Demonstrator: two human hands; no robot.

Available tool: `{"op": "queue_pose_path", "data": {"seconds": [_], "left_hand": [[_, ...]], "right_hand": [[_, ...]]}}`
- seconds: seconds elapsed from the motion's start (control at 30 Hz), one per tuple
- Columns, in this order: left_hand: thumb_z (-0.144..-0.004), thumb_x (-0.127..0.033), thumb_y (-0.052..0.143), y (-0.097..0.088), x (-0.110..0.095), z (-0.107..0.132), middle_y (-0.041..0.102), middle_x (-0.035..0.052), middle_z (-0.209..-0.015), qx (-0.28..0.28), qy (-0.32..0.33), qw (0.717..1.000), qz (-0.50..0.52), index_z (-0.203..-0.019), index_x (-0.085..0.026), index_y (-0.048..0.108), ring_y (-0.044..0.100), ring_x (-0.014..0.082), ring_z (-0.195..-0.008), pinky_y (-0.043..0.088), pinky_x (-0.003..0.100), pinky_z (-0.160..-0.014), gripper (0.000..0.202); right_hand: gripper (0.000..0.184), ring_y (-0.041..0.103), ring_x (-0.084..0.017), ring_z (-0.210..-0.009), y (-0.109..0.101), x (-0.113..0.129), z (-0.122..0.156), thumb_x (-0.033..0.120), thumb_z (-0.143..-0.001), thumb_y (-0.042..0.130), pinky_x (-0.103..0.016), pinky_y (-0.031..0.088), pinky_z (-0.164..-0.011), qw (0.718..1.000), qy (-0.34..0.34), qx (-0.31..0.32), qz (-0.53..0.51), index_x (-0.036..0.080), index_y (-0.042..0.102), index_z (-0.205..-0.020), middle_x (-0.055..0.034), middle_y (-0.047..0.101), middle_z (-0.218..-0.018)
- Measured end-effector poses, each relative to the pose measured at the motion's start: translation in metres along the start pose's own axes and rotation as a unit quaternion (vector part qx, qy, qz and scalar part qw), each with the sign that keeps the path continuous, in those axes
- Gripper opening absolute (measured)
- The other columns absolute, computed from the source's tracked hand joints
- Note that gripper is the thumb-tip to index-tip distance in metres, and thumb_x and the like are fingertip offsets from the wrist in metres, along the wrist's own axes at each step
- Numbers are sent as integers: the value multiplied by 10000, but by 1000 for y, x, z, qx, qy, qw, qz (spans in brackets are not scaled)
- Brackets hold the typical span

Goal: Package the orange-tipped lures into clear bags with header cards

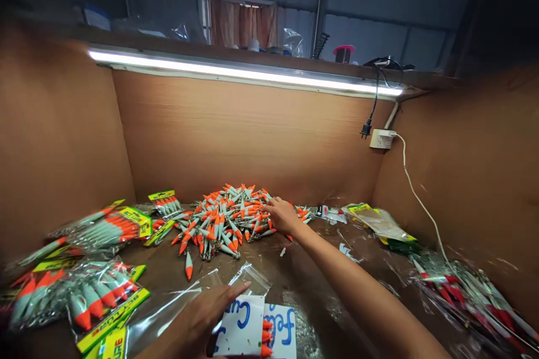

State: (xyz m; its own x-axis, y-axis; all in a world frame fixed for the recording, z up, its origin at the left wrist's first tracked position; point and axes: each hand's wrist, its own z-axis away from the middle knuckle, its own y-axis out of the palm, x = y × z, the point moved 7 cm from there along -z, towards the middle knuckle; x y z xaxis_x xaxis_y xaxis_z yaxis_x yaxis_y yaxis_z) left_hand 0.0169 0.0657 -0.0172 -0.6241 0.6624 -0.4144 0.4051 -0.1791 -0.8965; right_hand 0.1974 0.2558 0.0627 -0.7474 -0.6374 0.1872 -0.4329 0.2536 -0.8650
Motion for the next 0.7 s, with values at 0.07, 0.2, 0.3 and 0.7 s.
{"op": "queue_pose_path", "data": {"seconds": [0.07,0.2,0.3,0.7], "left_hand": [[-625,-423,829,0,0,-1,524,62,-1419,9,3,1000,-8,-1516,-417,181,529,349,-1242,432,483,-1045,1102],[-621,-406,827,-3,-5,2,522,75,-1406,12,-8,1000,-17,-1514,-377,197,515,348,-1252,395,490,-1076,1093],[-628,-406,831,-7,-11,5,525,63,-1404,3,-7,1000,-9,-1507,-381,217,512,334,-1253,382,481,-1087,1073],[-596,-352,894,-13,-6,8,540,48,-1398,-36,-1,999,2,-1522,-405,206,536,316,-1226,448,454,-1021,1154]], "right_hand": [[220,551,-199,-1129,11,13,-9,101,-904,576,-328,396,-998,999,-43,21,13,200,730,-1025,-42,675,-1143],[168,606,-214,-1065,24,22,-15,266,-981,559,-424,467,-963,995,-83,36,29,142,673,-983,-45,656,-1102],[151,596,-206,-993,20,18,-16,251,-964,579,-381,470,-922,996,-79,19,32,166,673,-881,-66,675,-1005],[276,620,-182,-799,-36,16,126,363,-993,510,-272,463,-730,989,62,-40,-126,216,725,-1082,-44,693,-903]]}}
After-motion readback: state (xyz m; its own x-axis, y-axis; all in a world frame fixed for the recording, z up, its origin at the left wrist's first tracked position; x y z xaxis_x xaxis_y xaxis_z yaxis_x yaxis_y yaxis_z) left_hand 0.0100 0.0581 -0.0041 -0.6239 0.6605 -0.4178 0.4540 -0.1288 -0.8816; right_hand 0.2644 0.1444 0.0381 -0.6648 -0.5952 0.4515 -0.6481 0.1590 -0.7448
